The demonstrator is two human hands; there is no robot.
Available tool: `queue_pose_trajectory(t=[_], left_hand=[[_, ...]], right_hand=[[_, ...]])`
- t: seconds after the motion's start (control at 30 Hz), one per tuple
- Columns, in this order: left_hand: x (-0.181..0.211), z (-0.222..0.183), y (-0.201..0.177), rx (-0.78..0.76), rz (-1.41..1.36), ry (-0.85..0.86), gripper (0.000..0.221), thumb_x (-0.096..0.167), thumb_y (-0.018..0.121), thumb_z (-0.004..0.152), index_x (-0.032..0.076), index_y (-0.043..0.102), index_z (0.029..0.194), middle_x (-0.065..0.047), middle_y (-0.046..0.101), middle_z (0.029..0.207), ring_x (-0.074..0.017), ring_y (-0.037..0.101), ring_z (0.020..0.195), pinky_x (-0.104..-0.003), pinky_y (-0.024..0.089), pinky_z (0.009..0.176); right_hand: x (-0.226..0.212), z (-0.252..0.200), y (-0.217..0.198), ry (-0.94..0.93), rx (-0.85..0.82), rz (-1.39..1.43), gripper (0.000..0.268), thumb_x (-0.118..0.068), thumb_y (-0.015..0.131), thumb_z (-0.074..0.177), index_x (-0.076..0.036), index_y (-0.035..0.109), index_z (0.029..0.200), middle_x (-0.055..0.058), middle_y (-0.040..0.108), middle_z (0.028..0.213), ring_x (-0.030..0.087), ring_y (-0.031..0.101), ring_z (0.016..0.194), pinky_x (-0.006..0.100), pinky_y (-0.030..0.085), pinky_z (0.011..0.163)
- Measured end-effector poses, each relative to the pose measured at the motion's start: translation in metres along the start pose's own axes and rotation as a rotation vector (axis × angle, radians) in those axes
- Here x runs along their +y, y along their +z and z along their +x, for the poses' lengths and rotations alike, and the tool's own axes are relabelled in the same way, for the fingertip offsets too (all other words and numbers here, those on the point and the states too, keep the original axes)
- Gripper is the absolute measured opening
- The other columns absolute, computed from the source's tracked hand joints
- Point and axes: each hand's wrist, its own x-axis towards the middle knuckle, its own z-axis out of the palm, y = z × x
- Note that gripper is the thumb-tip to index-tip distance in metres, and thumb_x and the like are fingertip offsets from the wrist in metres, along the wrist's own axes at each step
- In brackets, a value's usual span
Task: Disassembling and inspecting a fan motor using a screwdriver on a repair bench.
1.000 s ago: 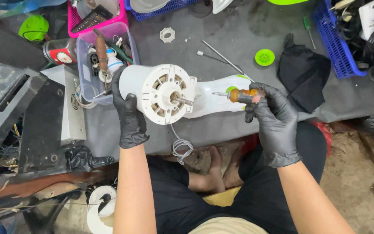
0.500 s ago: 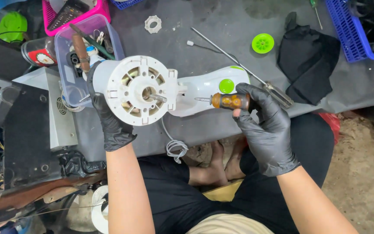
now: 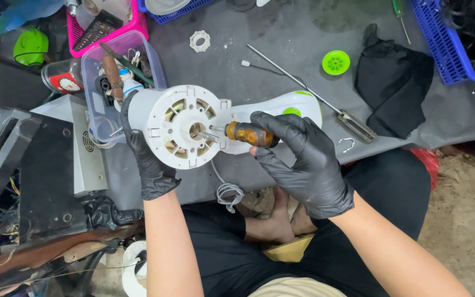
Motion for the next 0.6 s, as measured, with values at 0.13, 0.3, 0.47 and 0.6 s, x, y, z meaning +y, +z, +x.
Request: queue_pose_trajectory(t=[0.13,0.3,0.47,0.6], left_hand=[[-0.002,-0.002,-0.006,0.008,-0.001,0.0,0.071,0.051,0.074,0.093,0.014,0.043,0.145,-0.013,0.044,0.148,-0.0333,0.045,0.137,-0.055,0.043,0.116],[-0.01,0.0,-0.008,0.05,0.041,0.021,0.071,0.052,0.074,0.092,0.012,0.046,0.143,-0.013,0.047,0.144,-0.0338,0.048,0.134,-0.054,0.045,0.113],[-0.019,0.0,-0.013,0.099,0.012,0.013,0.069,0.046,0.076,0.088,0.011,0.047,0.141,-0.015,0.05,0.141,-0.0335,0.051,0.129,-0.052,0.047,0.11],[-0.027,0.0,-0.019,0.203,0.054,-0.06,0.074,0.047,0.079,0.082,0.012,0.048,0.14,-0.016,0.053,0.138,-0.0334,0.054,0.124,-0.05,0.051,0.104]], right_hand=[[-0.001,0.001,-0.002,-0.032,-0.007,-0.045,0.04,-0.009,0.076,0.092,-0.001,0.059,0.127,0.009,0.068,0.121,0.026,0.066,0.101,0.037,0.052,0.093],[-0.012,0.015,-0.014,-0.32,-0.209,-0.494,0.038,-0.022,0.068,0.101,-0.024,0.058,0.137,0.005,0.065,0.11,0.026,0.06,0.082,0.04,0.042,0.073],[-0.019,0.023,-0.01,-0.393,-0.212,-0.517,0.037,-0.025,0.072,0.096,-0.017,0.062,0.131,0.005,0.065,0.103,0.029,0.06,0.082,0.042,0.048,0.072],[-0.023,0.022,0.004,-0.299,-0.122,-0.433,0.047,-0.028,0.081,0.09,-0.002,0.062,0.123,0.008,0.067,0.089,0.031,0.062,0.074,0.045,0.049,0.07]])
